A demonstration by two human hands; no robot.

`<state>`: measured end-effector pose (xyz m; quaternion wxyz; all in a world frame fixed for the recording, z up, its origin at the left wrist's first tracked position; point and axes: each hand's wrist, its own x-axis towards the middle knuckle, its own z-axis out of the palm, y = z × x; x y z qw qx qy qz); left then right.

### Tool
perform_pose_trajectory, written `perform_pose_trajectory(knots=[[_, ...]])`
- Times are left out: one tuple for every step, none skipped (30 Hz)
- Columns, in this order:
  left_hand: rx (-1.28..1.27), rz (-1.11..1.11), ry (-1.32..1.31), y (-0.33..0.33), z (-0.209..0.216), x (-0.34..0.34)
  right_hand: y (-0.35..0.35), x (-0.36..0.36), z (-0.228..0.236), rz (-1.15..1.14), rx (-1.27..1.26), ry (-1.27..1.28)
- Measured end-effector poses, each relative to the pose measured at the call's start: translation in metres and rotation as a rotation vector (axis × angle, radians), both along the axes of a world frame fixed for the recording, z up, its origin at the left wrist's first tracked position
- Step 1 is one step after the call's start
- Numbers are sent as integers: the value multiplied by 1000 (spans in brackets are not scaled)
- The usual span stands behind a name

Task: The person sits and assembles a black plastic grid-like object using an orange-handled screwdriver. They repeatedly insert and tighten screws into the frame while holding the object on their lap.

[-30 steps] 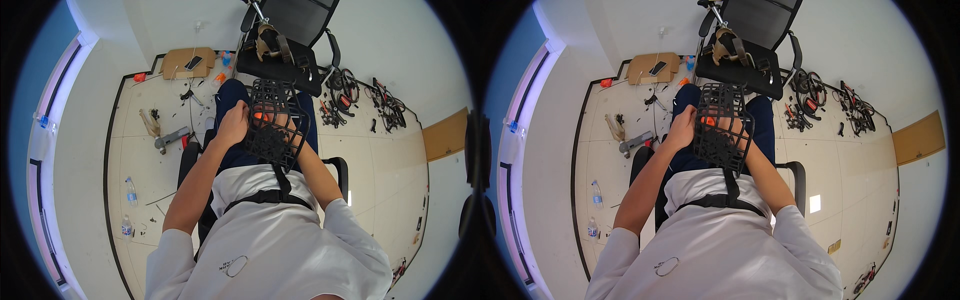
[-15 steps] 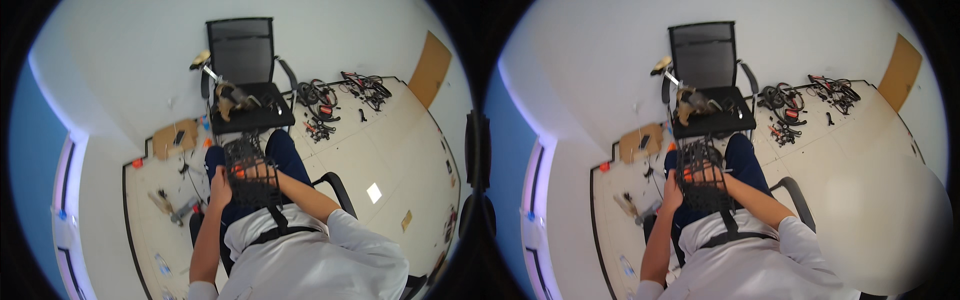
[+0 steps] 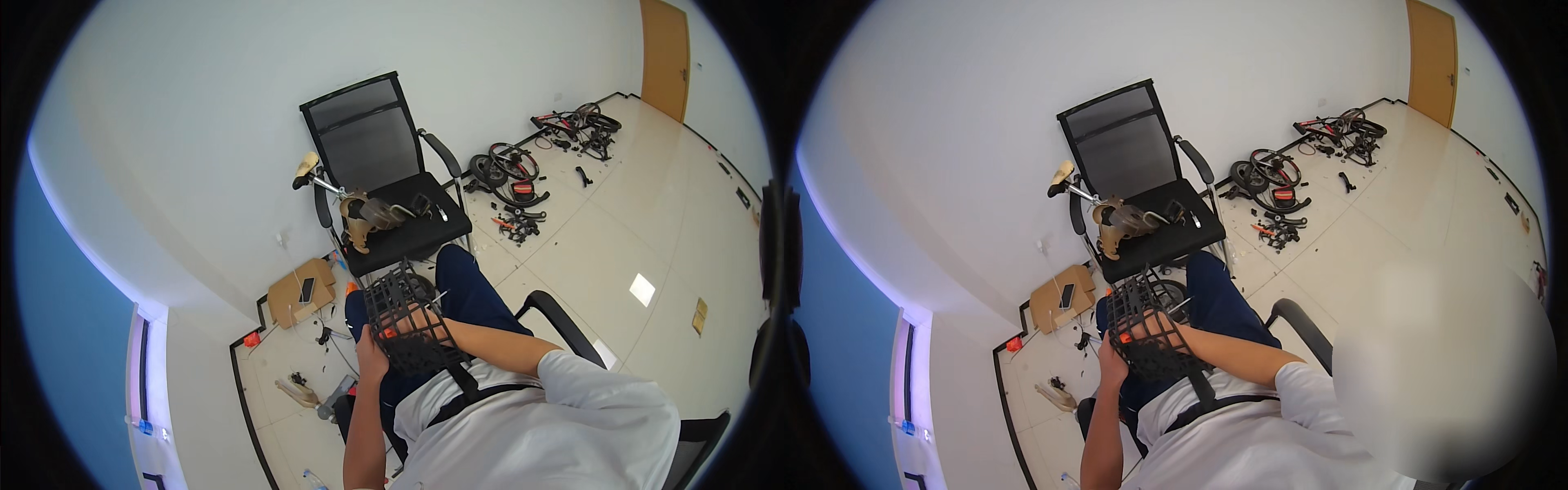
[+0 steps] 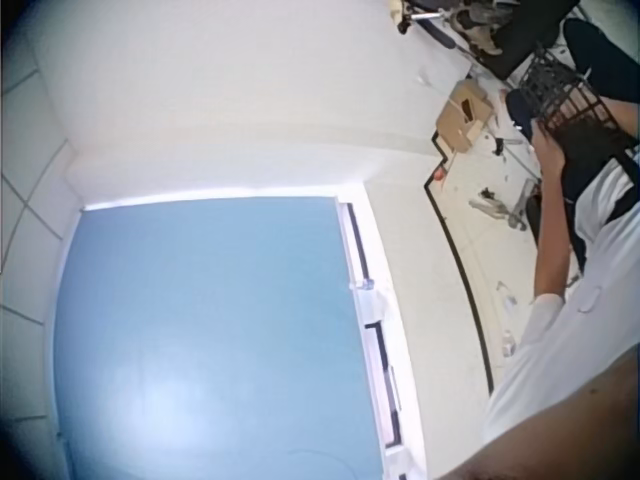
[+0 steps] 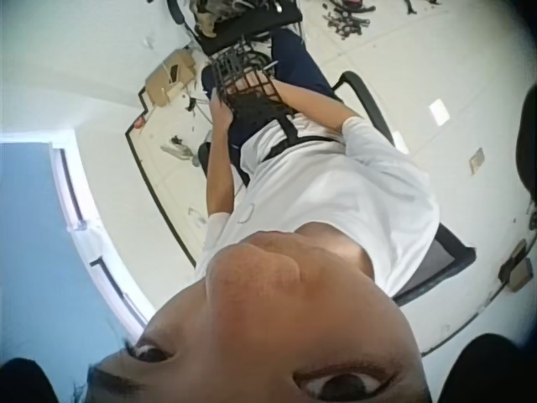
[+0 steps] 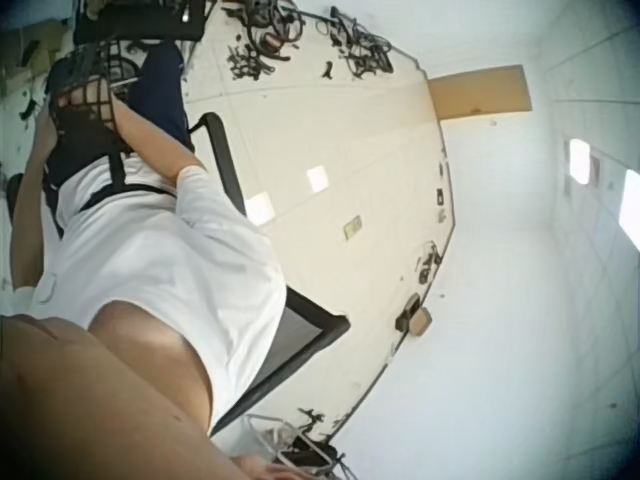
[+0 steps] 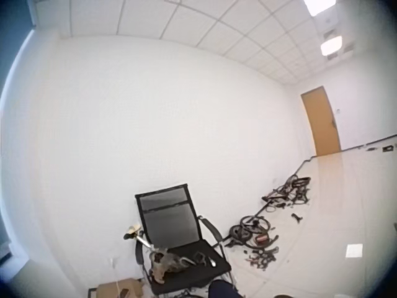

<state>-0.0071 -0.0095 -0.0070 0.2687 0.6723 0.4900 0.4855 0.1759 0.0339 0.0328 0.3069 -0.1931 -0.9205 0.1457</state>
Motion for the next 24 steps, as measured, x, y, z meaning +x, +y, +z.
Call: perform_pose_trajectory(knots=[[-2,11,14,-1,1,1,-8,2,14,-30,-18,-58],[-4,23,27,-3,2,1,-12,3,22,-60,-36,-116],[-6,35,40,-4,3,2,-6,2,10,-60,114,-59],[0,28,41,-1,5,4,6,3,-8,-75,272,1],[1,34,43,-1,4,3,13,0,-14,-77,426,62],[3,39,44,0,4,1,19,-1,-20,-84,367,-31],[25,42,38,-1,6,3,22,-1,-23,-96,305,-124],[47,45,33,-3,8,4,24,-1,-25,-109,241,-216],[70,48,27,-3,11,5,28,-3,-35,-142,229,-176],[49,46,32,-5,14,6,27,-8,-38,-170,213,-139],[29,43,38,-6,18,5,27,-11,-40,-198,196,-102],[9,41,45,-6,21,6,35,-7,-38,-91,214,-192],[15,37,44,-7,20,5,34,-7,-34,-65,218,-174],[22,33,45,-7,20,6,32,-7,-30,-38,222,-155],[29,30,45,-7,19,5,30,-5,-27,-42,219,-170],[12,28,30,-6,14,1,25,-6,-19,-41,217,-181],[-4,19,10,-2,8,0,11,-1,5,-78,208,-233],[-19,10,-9,0,3,-2,8,-1,9,-83,227,-234],[-12,27,-3,-3,3,-3,4,-2,13,-77,248,-232],[-5,25,5,-3,7,0,7,0,9,-61,294,-179],[3,23,12,-3,10,3,9,2,5,-43,341,-126],[-20,20,11,-4,12,3,8,1,4,-51,339,-93],[-44,17,11,-4,14,3,6,1,2,-59,336,-59],[-67,14,9,-5,16,3,5,1,0,-68,334,-26]])
